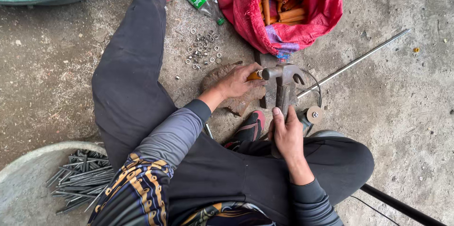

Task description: The person sits on the ground and repeatedly picks up orange cylindrical objects, inserts metal rods into them, and hammers metal washers onto the rods. Finished assemblies are placed into a green basin.

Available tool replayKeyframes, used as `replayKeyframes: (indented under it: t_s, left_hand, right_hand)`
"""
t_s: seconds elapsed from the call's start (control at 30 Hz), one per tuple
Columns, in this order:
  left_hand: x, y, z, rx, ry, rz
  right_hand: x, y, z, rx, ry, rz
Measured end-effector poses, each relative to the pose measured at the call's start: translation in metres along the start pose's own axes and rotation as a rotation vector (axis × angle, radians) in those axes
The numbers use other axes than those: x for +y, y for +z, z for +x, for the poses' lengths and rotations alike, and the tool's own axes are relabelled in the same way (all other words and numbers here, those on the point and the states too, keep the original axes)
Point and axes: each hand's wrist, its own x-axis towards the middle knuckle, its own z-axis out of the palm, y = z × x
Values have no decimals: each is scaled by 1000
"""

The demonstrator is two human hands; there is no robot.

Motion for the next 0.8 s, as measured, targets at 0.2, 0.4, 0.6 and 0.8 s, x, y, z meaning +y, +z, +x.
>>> replayKeyframes:
  t_s: [0.2,0.4,0.6,0.8]
  left_hand:
    - [-21,1,-4,-64,29,117]
    - [-39,3,-7,-73,35,74]
    - [-46,0,-8,-35,213,22]
    - [-43,2,-13,-93,-62,-40]
  right_hand:
    - [-4,-4,-3,-15,-57,-110]
    - [14,-16,-8,72,-184,-162]
    - [19,10,11,-53,-341,-490]
    - [6,-4,-3,-24,-42,-244]
